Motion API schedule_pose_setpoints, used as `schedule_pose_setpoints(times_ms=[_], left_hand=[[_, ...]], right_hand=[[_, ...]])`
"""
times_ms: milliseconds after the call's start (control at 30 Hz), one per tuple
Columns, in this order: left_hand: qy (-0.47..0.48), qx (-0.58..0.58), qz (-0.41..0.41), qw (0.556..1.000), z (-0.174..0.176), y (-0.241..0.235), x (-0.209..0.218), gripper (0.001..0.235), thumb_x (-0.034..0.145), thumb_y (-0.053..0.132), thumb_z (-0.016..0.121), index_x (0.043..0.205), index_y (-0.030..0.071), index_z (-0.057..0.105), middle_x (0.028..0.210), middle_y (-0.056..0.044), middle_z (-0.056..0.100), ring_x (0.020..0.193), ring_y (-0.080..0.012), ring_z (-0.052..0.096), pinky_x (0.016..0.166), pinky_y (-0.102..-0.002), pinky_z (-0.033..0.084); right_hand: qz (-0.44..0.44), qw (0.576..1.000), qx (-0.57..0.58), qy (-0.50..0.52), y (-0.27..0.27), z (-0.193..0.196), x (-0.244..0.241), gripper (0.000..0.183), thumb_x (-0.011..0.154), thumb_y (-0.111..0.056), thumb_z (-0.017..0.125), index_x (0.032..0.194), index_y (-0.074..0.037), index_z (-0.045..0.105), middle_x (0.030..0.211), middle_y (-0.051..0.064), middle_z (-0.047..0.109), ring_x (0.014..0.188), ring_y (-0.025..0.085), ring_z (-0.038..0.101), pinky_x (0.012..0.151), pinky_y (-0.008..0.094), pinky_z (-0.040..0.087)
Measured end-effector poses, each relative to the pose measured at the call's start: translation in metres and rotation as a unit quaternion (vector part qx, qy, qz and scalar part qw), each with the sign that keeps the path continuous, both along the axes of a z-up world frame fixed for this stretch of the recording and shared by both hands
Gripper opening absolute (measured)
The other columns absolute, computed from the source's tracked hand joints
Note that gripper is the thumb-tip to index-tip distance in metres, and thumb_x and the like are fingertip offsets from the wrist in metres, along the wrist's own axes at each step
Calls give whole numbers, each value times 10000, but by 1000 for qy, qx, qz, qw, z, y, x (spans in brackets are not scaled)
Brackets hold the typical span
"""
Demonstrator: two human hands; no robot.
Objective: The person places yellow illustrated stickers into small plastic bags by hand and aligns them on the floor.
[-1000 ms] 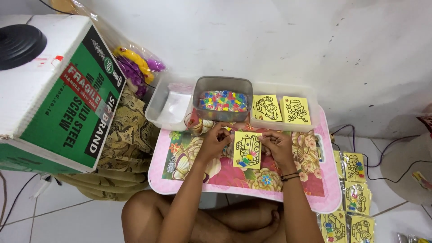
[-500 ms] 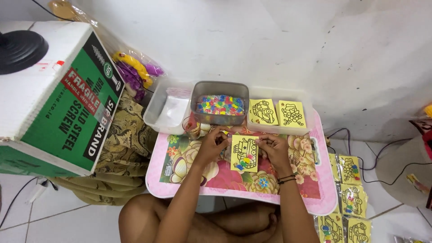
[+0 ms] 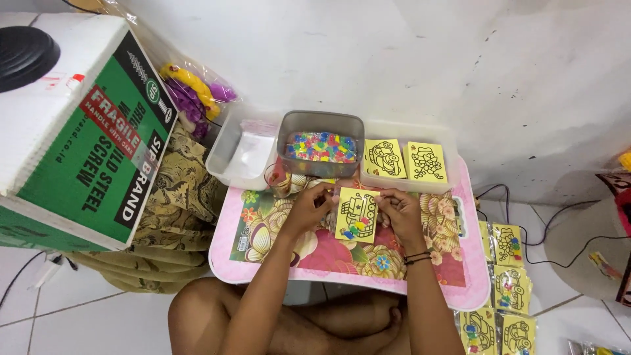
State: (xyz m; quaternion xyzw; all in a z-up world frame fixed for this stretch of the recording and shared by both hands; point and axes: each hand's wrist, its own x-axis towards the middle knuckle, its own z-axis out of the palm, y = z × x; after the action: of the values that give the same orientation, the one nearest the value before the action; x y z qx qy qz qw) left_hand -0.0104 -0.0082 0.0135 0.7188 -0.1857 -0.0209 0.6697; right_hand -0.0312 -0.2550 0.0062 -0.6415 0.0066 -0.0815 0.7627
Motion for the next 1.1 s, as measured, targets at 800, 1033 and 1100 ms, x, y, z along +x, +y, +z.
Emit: schedule_pose_setpoints(times_ms=[800,1033,1100], left_hand=[[-12,38,-10,999,-7,1,1,120,904,175,743,908,56,734,692,-94,700,615,-147,580,584,-304,476],[-26,52,-21,998,-2,4,0,129,897,168,731,912,40,734,693,-110,710,614,-176,590,586,-313,471],[-21,59,-22,998,-4,5,0,129,912,188,719,866,71,748,648,-83,699,560,-173,566,561,-301,455]], right_hand=[[3,999,-21,-26,-12,-22,10,190,921,-69,752,1080,17,691,771,36,563,474,69,534,316,218,476],[-29,996,-30,-73,0,-2,4,227,901,-31,775,1014,-23,577,802,35,558,529,35,548,416,153,442],[-33,997,-46,-56,0,-7,2,98,912,-9,740,991,-15,683,815,44,602,521,31,557,428,151,437]])
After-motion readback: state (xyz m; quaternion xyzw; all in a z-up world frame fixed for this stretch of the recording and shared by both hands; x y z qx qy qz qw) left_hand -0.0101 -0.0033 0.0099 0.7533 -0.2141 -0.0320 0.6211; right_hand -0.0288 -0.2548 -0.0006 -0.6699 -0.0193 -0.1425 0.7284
